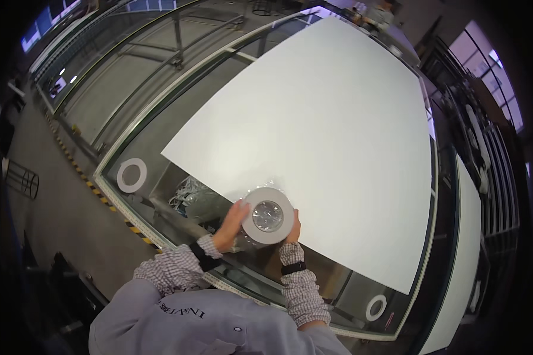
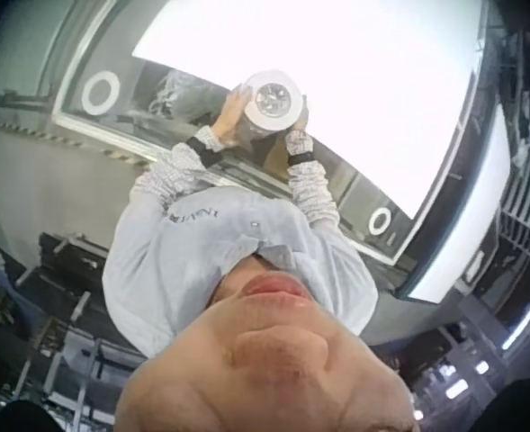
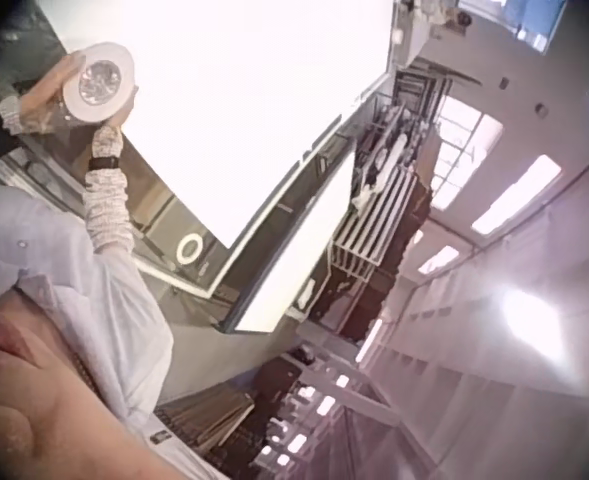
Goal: The person places a large white sheet onto a glass table and secures it with tape. They then retrieve a bundle of black cables, measure and cut a length, and attach it to the edge of the sheet. Finally, they use a hammer to secure the assembly.
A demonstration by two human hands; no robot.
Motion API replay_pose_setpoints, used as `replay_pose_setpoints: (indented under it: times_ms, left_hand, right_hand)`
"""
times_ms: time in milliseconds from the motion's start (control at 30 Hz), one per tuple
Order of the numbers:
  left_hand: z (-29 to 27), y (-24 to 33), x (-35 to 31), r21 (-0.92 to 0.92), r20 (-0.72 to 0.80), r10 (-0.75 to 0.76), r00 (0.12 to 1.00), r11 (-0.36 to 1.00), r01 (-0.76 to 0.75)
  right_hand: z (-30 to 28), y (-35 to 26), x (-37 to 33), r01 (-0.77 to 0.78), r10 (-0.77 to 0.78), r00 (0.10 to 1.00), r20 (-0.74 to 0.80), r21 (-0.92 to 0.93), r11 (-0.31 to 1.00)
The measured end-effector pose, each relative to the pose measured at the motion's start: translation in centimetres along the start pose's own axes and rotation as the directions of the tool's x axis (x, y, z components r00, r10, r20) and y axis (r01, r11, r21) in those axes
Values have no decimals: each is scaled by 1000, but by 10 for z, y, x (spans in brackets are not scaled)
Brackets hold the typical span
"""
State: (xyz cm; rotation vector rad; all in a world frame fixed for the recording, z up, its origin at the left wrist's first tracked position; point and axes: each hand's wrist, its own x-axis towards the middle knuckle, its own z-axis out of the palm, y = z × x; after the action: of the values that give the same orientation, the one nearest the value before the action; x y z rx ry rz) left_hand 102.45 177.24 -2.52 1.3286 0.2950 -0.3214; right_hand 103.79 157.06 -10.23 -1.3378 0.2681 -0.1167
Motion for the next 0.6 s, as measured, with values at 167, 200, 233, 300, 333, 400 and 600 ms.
replay_pose_setpoints:
  times_ms: [167,200,233,300,333,400,600]
  left_hand:
    - [-26,45,-29,342,-135,365,921,889,-303]
    - [-20,69,-40,335,-83,471,878,843,-420]
    - [-12,95,-55,316,-34,566,824,788,-529]
    - [28,164,-96,39,315,515,798,833,-552]
    - [41,195,-114,-99,529,588,613,759,-643]
    - [75,237,-153,-576,705,693,153,685,-446]
    - [100,249,-253,-459,832,555,-9,697,550]
  right_hand:
    - [13,-55,-32,11,-62,959,-277,-184,983]
    - [10,-70,-43,-19,-28,962,-271,-170,985]
    - [2,-83,-56,-51,8,965,-263,-158,986]
    - [-30,-87,-86,-78,40,954,-296,-119,990]
    - [-35,-94,-104,-76,36,945,-326,-111,991]
    - [-57,-102,-141,-107,46,941,-336,-165,980]
    - [-58,-84,-245,-186,152,828,-540,-9,983]
